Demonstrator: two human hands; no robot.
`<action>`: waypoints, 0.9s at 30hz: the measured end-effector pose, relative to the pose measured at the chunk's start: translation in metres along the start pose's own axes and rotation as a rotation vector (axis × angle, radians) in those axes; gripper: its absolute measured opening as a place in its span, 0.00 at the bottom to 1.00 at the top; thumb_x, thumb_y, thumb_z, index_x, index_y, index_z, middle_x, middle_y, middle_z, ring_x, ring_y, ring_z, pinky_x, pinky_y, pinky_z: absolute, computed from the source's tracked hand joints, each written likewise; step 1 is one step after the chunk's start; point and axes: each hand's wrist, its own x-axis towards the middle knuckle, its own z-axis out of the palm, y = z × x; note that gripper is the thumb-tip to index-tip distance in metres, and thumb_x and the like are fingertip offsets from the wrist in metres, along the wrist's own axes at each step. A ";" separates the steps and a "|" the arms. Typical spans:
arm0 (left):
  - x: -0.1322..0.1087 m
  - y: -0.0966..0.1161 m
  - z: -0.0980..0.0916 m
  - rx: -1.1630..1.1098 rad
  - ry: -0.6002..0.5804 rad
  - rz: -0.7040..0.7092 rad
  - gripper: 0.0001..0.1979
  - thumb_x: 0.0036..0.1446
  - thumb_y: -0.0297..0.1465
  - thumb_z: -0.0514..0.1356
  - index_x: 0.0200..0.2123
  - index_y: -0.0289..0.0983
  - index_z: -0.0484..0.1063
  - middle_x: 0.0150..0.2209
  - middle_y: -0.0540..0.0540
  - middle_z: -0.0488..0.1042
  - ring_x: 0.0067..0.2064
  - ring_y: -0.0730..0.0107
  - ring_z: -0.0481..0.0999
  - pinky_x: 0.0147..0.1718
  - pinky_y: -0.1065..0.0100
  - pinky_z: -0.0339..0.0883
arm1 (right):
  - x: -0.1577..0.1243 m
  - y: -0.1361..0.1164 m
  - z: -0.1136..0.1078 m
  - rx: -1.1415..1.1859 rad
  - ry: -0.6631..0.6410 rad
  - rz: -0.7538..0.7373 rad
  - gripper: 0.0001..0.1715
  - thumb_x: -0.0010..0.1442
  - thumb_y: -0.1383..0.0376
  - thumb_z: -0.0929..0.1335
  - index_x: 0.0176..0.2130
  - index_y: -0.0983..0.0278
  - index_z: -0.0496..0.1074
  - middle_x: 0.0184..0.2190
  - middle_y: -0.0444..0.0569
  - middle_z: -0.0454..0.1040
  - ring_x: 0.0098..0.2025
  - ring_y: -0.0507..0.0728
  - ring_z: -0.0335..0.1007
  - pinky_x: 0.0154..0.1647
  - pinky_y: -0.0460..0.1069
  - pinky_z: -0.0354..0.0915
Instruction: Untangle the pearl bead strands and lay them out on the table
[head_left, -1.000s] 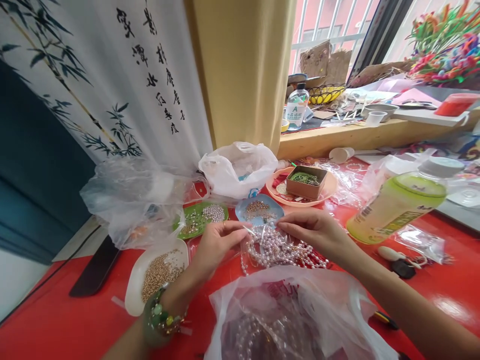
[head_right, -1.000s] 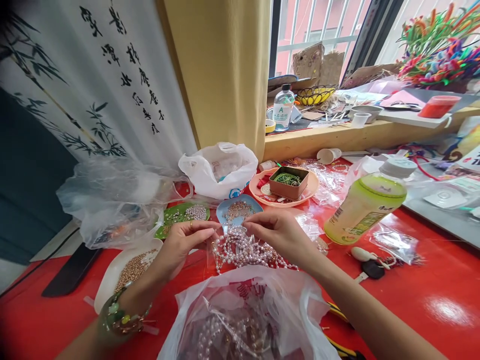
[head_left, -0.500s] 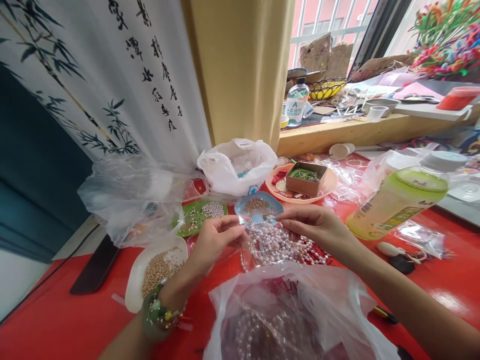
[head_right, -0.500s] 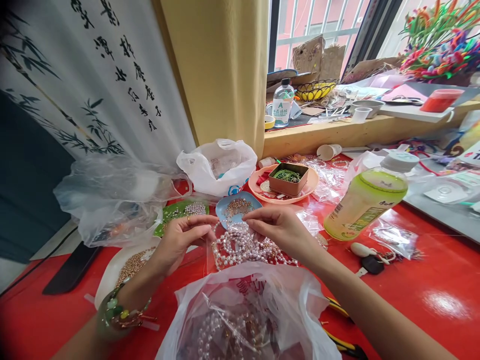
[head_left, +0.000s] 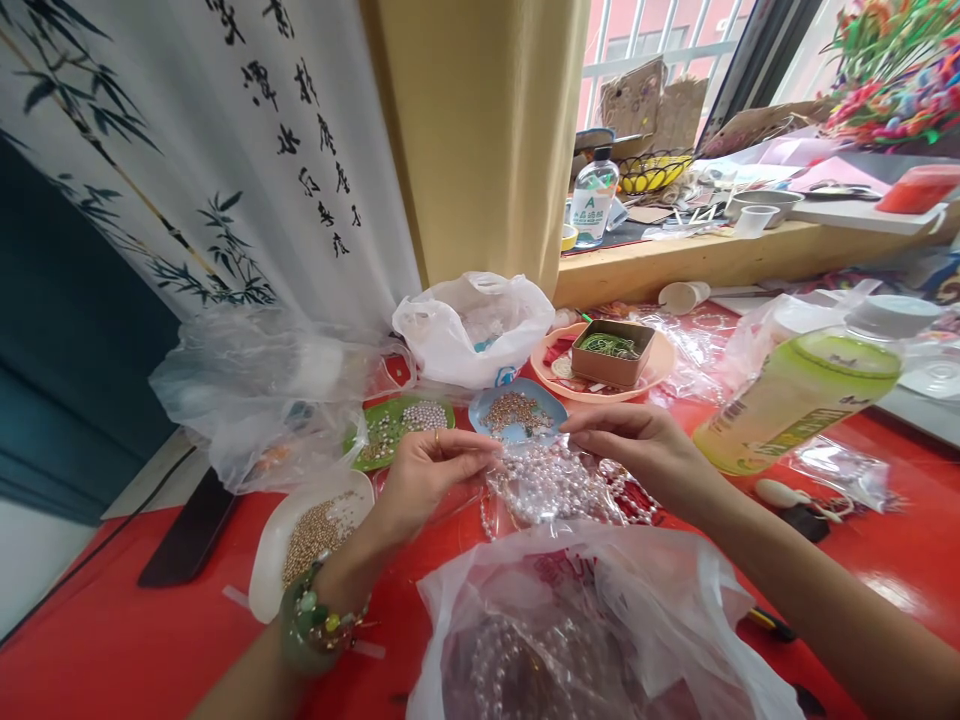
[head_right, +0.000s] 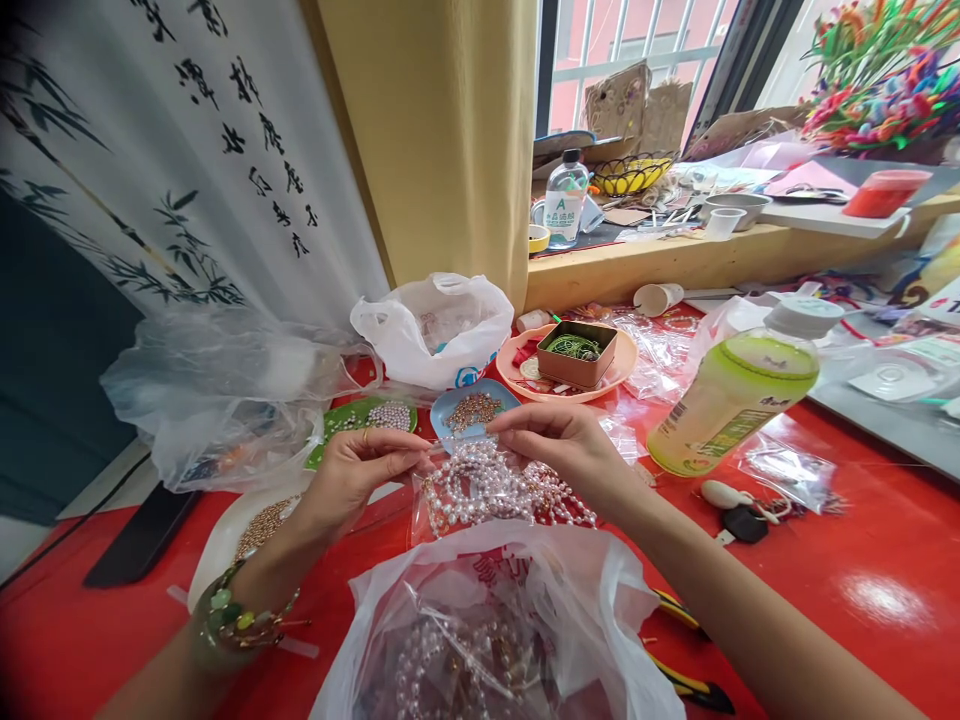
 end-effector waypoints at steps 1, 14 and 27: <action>0.000 0.000 -0.001 0.012 -0.010 0.013 0.04 0.44 0.25 0.63 0.27 0.36 0.77 0.24 0.48 0.78 0.28 0.72 0.76 0.30 0.73 0.70 | 0.000 0.002 -0.001 -0.003 -0.001 -0.013 0.05 0.52 0.63 0.69 0.32 0.57 0.76 0.26 0.42 0.71 0.26 0.48 0.64 0.27 0.45 0.62; -0.003 -0.002 -0.006 0.084 -0.099 0.128 0.04 0.46 0.26 0.62 0.24 0.38 0.77 0.24 0.48 0.77 0.28 0.71 0.74 0.30 0.70 0.68 | -0.001 -0.001 -0.006 -0.058 -0.108 -0.198 0.06 0.55 0.61 0.66 0.28 0.58 0.72 0.27 0.45 0.71 0.30 0.52 0.65 0.30 0.48 0.62; -0.009 0.009 -0.005 0.190 -0.268 0.222 0.06 0.48 0.25 0.57 0.23 0.37 0.73 0.26 0.47 0.73 0.30 0.70 0.71 0.32 0.68 0.66 | -0.002 0.001 -0.007 0.005 -0.153 -0.184 0.11 0.55 0.56 0.66 0.26 0.60 0.70 0.25 0.45 0.67 0.28 0.52 0.62 0.29 0.48 0.58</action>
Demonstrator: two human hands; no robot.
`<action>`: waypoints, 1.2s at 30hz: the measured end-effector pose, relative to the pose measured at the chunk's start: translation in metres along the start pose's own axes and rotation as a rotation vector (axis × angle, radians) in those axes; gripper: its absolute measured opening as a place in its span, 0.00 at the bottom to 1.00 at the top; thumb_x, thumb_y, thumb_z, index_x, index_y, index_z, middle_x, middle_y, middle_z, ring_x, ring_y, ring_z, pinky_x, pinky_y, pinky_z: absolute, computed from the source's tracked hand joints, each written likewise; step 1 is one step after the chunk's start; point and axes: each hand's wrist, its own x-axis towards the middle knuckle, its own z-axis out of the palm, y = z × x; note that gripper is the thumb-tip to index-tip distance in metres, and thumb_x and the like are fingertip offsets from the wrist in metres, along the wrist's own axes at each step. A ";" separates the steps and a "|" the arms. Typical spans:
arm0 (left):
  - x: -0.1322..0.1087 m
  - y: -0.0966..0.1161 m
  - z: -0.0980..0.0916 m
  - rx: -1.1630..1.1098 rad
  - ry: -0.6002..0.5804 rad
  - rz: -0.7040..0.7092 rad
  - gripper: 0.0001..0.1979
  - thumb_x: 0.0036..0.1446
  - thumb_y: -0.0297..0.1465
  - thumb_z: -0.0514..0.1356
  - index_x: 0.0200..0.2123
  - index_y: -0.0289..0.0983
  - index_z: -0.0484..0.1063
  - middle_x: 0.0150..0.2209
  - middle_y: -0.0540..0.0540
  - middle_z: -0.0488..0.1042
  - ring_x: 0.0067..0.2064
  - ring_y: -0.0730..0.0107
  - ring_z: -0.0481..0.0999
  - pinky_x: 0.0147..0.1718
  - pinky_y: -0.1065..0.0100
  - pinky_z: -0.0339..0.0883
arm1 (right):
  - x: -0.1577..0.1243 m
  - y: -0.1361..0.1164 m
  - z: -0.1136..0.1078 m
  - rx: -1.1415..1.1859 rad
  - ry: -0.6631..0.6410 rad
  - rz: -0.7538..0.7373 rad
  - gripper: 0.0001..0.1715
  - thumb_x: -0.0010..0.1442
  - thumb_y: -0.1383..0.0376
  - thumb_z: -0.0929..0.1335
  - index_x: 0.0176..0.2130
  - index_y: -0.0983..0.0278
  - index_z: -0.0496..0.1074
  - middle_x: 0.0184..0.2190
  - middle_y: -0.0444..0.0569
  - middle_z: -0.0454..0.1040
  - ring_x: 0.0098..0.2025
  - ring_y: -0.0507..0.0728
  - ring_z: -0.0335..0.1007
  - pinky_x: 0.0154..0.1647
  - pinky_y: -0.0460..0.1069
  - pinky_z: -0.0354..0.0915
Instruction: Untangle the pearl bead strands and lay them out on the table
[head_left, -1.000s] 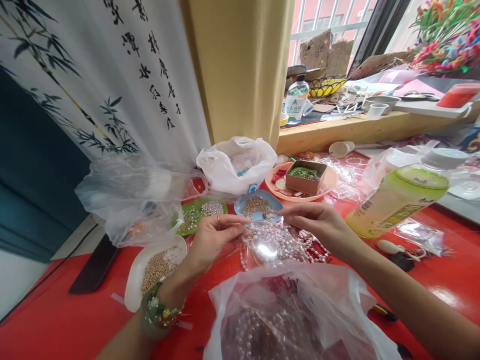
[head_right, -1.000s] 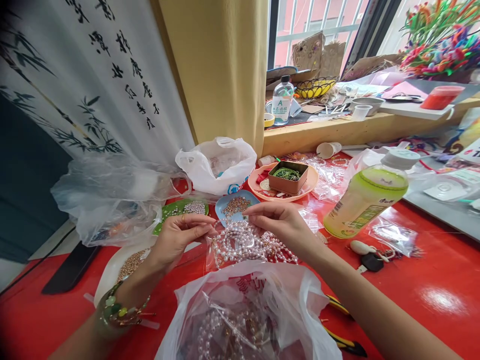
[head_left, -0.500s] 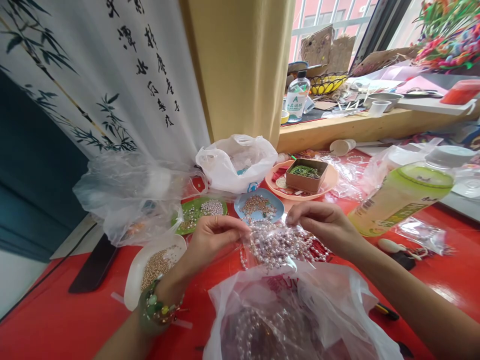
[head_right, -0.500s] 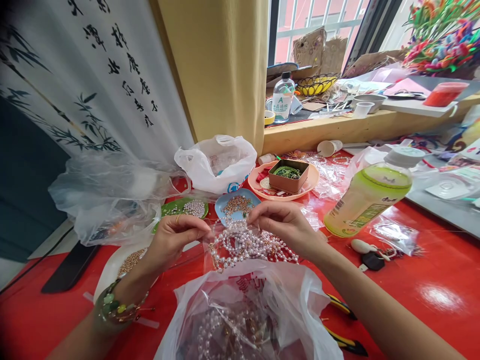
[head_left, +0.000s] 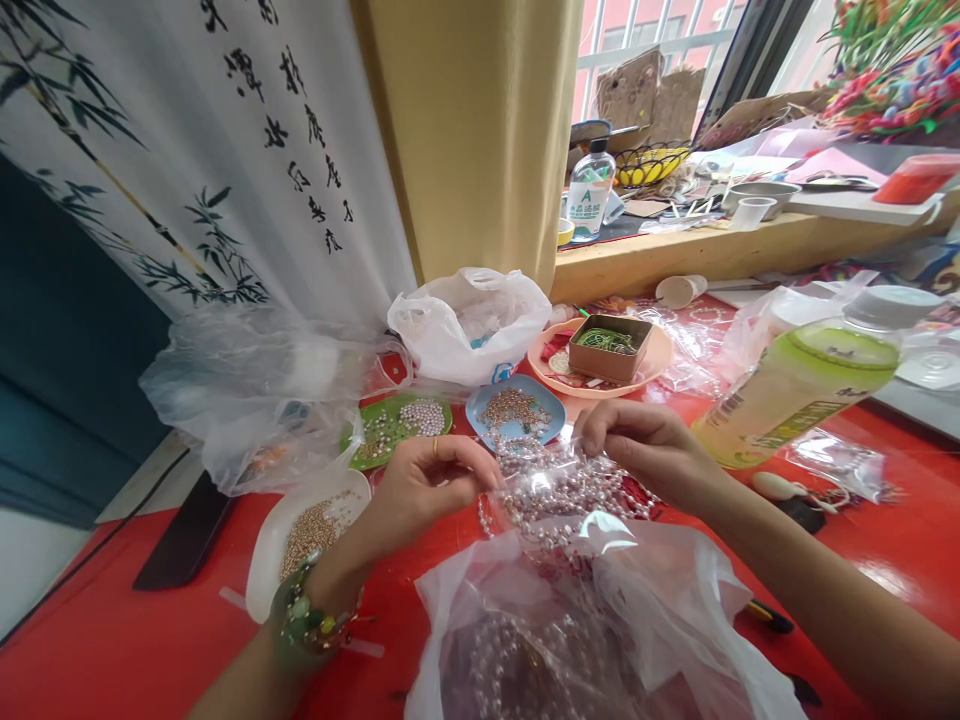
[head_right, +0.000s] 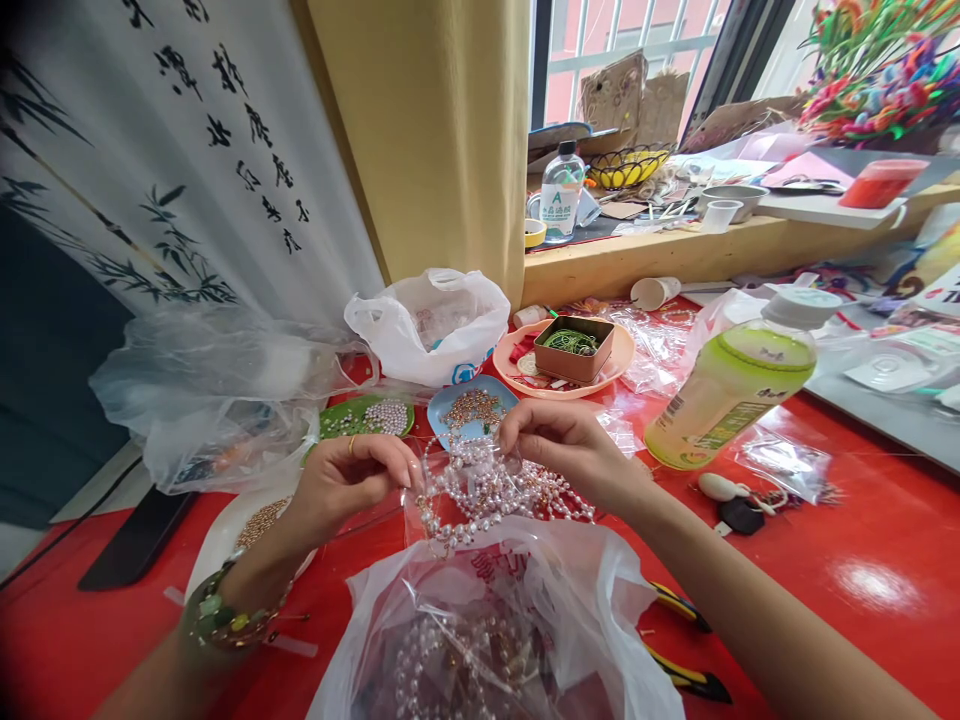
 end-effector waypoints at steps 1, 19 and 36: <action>0.000 0.000 0.000 0.003 -0.001 -0.003 0.06 0.48 0.24 0.57 0.23 0.37 0.72 0.26 0.47 0.73 0.30 0.70 0.71 0.32 0.68 0.66 | 0.000 0.000 0.000 -0.003 -0.004 0.001 0.12 0.55 0.56 0.66 0.26 0.60 0.69 0.25 0.45 0.67 0.28 0.52 0.62 0.29 0.48 0.58; 0.001 -0.003 0.001 0.044 -0.030 0.024 0.09 0.43 0.19 0.51 0.22 0.36 0.67 0.28 0.48 0.72 0.32 0.71 0.71 0.33 0.69 0.65 | -0.001 -0.028 0.001 -0.247 -0.092 -0.063 0.09 0.55 0.64 0.61 0.26 0.60 0.69 0.26 0.46 0.69 0.31 0.54 0.65 0.32 0.50 0.61; -0.003 0.028 -0.012 0.679 -0.607 -0.142 0.09 0.55 0.36 0.56 0.35 0.35 0.70 0.33 0.49 0.73 0.35 0.73 0.71 0.34 0.73 0.62 | -0.010 -0.056 0.005 -0.735 -0.725 0.172 0.12 0.59 0.60 0.62 0.39 0.61 0.72 0.33 0.46 0.73 0.33 0.53 0.69 0.32 0.47 0.62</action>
